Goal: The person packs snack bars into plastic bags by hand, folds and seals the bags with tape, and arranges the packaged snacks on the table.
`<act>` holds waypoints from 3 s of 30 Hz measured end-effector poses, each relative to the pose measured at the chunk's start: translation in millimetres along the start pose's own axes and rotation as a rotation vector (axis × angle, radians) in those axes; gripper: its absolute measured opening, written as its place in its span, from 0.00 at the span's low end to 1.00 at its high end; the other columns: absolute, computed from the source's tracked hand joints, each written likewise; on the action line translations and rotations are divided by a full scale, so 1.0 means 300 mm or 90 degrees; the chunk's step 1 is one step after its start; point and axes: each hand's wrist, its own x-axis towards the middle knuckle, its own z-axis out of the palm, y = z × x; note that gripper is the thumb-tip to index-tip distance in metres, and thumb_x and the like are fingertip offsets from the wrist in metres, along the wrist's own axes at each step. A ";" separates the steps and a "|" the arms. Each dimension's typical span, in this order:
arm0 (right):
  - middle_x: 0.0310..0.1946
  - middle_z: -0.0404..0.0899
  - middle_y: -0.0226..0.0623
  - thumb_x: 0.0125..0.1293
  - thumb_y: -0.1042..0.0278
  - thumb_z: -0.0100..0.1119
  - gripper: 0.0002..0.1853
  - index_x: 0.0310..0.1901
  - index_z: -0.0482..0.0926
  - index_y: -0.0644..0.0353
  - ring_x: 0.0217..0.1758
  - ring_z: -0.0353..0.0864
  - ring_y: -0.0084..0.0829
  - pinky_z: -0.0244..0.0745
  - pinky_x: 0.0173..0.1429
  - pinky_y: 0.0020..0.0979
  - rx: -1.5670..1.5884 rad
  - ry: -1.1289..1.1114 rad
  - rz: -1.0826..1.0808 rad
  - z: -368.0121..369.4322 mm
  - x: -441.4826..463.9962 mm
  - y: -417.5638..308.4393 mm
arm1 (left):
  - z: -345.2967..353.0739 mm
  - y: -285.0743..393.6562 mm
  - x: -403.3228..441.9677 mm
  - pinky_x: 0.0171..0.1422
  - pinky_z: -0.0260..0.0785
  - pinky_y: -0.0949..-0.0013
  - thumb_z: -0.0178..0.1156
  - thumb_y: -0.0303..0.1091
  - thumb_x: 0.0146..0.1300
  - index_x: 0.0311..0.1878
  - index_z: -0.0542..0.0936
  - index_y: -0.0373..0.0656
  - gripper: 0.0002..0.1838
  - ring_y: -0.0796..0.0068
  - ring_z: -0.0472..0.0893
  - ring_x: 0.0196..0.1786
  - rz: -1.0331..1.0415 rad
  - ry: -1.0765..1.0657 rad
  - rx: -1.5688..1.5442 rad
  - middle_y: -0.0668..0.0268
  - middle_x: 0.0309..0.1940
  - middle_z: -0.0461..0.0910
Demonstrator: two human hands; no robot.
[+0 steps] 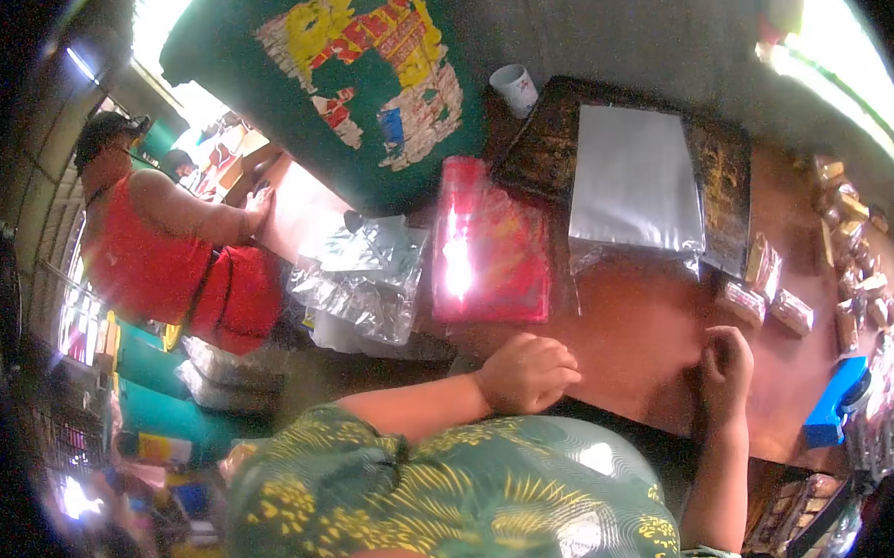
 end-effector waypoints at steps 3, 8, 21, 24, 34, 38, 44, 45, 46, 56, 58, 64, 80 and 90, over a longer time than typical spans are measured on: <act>0.36 0.76 0.31 0.66 0.87 0.55 0.09 0.43 0.78 0.63 0.42 0.75 0.22 0.71 0.50 0.24 0.005 0.000 0.014 0.004 -0.010 -0.049 | 0.008 0.004 -0.015 0.56 0.69 0.60 0.67 0.34 0.60 0.48 0.83 0.54 0.12 0.69 0.81 0.55 0.006 0.006 -0.006 0.74 0.47 0.82; 0.35 0.77 0.34 0.63 0.87 0.54 0.10 0.42 0.79 0.64 0.42 0.77 0.26 0.73 0.51 0.27 -0.001 0.022 0.034 0.012 -0.010 -0.045 | -0.020 0.000 0.012 0.56 0.69 0.60 0.68 0.33 0.60 0.48 0.83 0.53 0.13 0.69 0.81 0.54 -0.008 -0.016 -0.036 0.74 0.47 0.81; 0.39 0.75 0.26 0.71 0.87 0.53 0.09 0.47 0.78 0.63 0.45 0.73 0.18 0.68 0.53 0.20 -0.013 -0.025 -0.001 0.001 -0.012 -0.032 | -0.009 0.008 0.011 0.55 0.71 0.59 0.67 0.33 0.60 0.45 0.84 0.52 0.10 0.67 0.80 0.51 -0.030 0.010 -0.042 0.73 0.45 0.81; 0.39 0.75 0.26 0.71 0.87 0.53 0.10 0.47 0.78 0.63 0.45 0.73 0.18 0.68 0.53 0.20 0.003 -0.014 0.016 0.003 -0.013 -0.052 | -0.010 0.008 0.012 0.55 0.70 0.59 0.67 0.34 0.60 0.45 0.84 0.52 0.10 0.67 0.80 0.51 -0.028 0.006 -0.041 0.73 0.45 0.81; 0.38 0.78 0.33 0.67 0.86 0.53 0.08 0.45 0.78 0.65 0.45 0.76 0.24 0.72 0.54 0.25 -0.010 0.017 0.015 0.007 -0.010 -0.055 | -0.010 0.008 0.009 0.55 0.71 0.59 0.67 0.34 0.59 0.45 0.84 0.52 0.10 0.68 0.79 0.50 -0.025 0.021 -0.043 0.74 0.45 0.81; 0.41 0.75 0.26 0.72 0.88 0.52 0.10 0.48 0.78 0.63 0.46 0.73 0.18 0.68 0.54 0.20 -0.002 -0.005 0.015 0.005 -0.012 -0.041 | -0.005 0.004 0.007 0.54 0.71 0.60 0.67 0.34 0.58 0.44 0.84 0.52 0.10 0.68 0.79 0.50 -0.019 0.029 -0.043 0.74 0.45 0.81; 0.38 0.77 0.31 0.71 0.83 0.55 0.06 0.45 0.78 0.65 0.44 0.76 0.23 0.71 0.52 0.23 0.035 0.018 0.014 0.005 -0.009 -0.009 | 0.000 0.006 0.002 0.54 0.71 0.60 0.66 0.33 0.59 0.45 0.83 0.52 0.10 0.67 0.79 0.51 -0.022 0.025 -0.037 0.74 0.45 0.81; 0.38 0.77 0.30 0.72 0.83 0.55 0.05 0.45 0.78 0.65 0.44 0.75 0.22 0.71 0.52 0.23 0.041 0.018 0.020 0.007 -0.009 -0.014 | -0.001 0.005 0.000 0.54 0.71 0.60 0.66 0.33 0.59 0.45 0.83 0.52 0.10 0.67 0.80 0.51 -0.026 0.023 -0.044 0.74 0.45 0.81; 0.38 0.77 0.30 0.72 0.82 0.56 0.05 0.45 0.78 0.65 0.44 0.75 0.22 0.71 0.51 0.23 0.046 0.018 0.027 0.007 -0.010 -0.024 | -0.004 0.003 0.000 0.54 0.71 0.60 0.66 0.33 0.59 0.45 0.83 0.52 0.10 0.67 0.79 0.51 -0.025 0.020 -0.042 0.74 0.45 0.81; 0.41 0.75 0.26 0.74 0.85 0.53 0.08 0.48 0.78 0.63 0.46 0.73 0.17 0.67 0.54 0.19 0.043 0.000 0.047 -0.001 -0.016 -0.047 | -0.002 -0.002 0.003 0.54 0.70 0.60 0.67 0.34 0.59 0.46 0.84 0.52 0.11 0.68 0.79 0.51 -0.020 0.017 -0.044 0.74 0.46 0.81; 0.39 0.76 0.28 0.73 0.83 0.55 0.06 0.47 0.78 0.64 0.44 0.74 0.20 0.70 0.51 0.22 0.032 0.017 0.012 0.002 -0.016 -0.032 | -0.002 0.002 0.002 0.54 0.70 0.60 0.67 0.34 0.59 0.46 0.84 0.52 0.11 0.68 0.79 0.51 -0.021 0.015 -0.049 0.74 0.46 0.81; 0.39 0.76 0.29 0.71 0.84 0.55 0.06 0.45 0.78 0.65 0.44 0.74 0.22 0.71 0.52 0.23 0.024 0.015 0.022 0.000 -0.016 -0.042 | -0.011 0.010 0.005 0.53 0.70 0.60 0.67 0.33 0.59 0.46 0.84 0.52 0.11 0.68 0.79 0.50 -0.019 0.025 -0.036 0.74 0.45 0.81; 0.40 0.77 0.30 0.69 0.86 0.54 0.09 0.47 0.78 0.65 0.47 0.75 0.22 0.70 0.56 0.23 0.056 0.021 0.036 0.002 -0.014 -0.033 | -0.008 0.011 0.000 0.55 0.70 0.60 0.67 0.33 0.60 0.46 0.83 0.51 0.10 0.68 0.79 0.52 -0.027 0.029 -0.038 0.73 0.46 0.81; 0.41 0.77 0.31 0.69 0.86 0.53 0.09 0.47 0.78 0.65 0.49 0.76 0.23 0.70 0.59 0.23 0.050 0.008 0.013 -0.011 -0.011 0.001 | -0.004 0.009 -0.004 0.56 0.70 0.59 0.67 0.33 0.60 0.46 0.83 0.51 0.10 0.68 0.79 0.53 -0.029 0.018 -0.031 0.73 0.46 0.81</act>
